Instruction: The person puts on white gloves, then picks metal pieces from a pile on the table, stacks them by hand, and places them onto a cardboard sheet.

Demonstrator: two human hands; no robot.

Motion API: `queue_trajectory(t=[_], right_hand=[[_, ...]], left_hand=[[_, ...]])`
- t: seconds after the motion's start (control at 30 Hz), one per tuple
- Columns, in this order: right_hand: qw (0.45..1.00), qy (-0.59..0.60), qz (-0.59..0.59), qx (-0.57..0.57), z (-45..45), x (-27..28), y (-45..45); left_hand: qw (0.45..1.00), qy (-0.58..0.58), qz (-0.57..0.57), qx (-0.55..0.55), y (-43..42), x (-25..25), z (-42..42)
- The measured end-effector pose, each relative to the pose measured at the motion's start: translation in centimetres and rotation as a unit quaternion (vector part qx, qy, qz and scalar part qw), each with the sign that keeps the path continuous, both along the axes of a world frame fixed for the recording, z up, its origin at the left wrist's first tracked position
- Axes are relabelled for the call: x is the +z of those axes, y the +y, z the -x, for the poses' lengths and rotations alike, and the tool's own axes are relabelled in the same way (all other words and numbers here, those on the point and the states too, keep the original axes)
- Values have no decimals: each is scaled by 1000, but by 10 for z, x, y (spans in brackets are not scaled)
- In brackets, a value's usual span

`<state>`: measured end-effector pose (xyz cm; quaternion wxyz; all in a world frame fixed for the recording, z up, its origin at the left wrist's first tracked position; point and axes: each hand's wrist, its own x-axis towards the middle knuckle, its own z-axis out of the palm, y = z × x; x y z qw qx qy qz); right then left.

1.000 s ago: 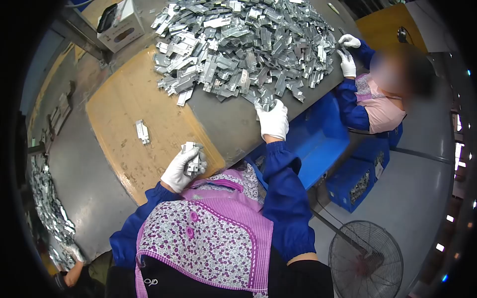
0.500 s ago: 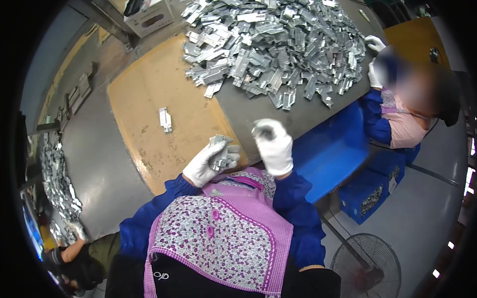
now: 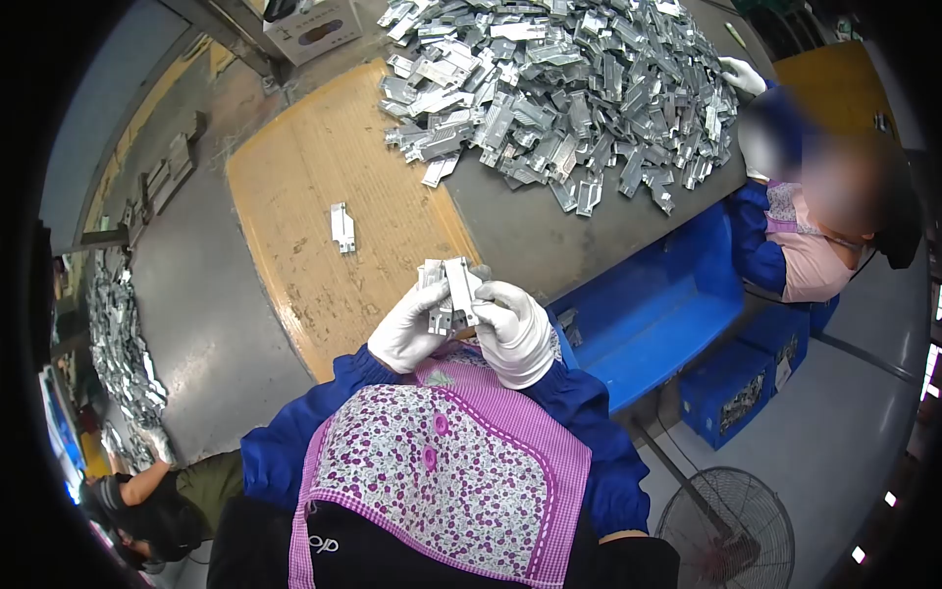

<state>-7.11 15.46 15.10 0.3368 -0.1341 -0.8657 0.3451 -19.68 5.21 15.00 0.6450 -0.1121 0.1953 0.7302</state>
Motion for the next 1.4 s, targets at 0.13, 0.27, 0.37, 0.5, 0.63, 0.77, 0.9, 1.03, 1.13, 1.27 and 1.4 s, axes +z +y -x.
queue_trajectory(t=[0.13,0.27,0.37,0.5,0.63,0.77,0.9,1.03,1.13,1.27,1.4], right_hand=[[999,-45,-9,5,2,-2,-2],[976,-196,71,61,9,24,-7],[941,-110,293,-127,3,-12,-25],[722,32,691,-16,13,-7,-19],[449,229,863,-29,-26,-18,9],[514,224,827,-34,-93,-23,31],[404,370,833,73,-167,-71,58],[622,-47,689,-369,-217,-134,78],[649,-349,575,-356,-275,-244,64],[659,-621,325,-273,-272,-248,46],[661,-582,360,-308,-259,-218,73]], left_hand=[[999,-27,19,0,-1,4,1],[989,82,122,20,-4,-27,4],[947,272,168,36,1,-30,-6],[720,665,179,-79,31,5,-33],[552,805,87,-198,54,40,-52],[454,864,-119,-184,67,46,-82],[529,826,-78,-180,74,61,-66],[492,851,164,-83,90,21,-15],[420,872,249,32,112,-13,40],[457,850,263,14,158,-18,91],[363,893,265,-14,188,-18,96]])
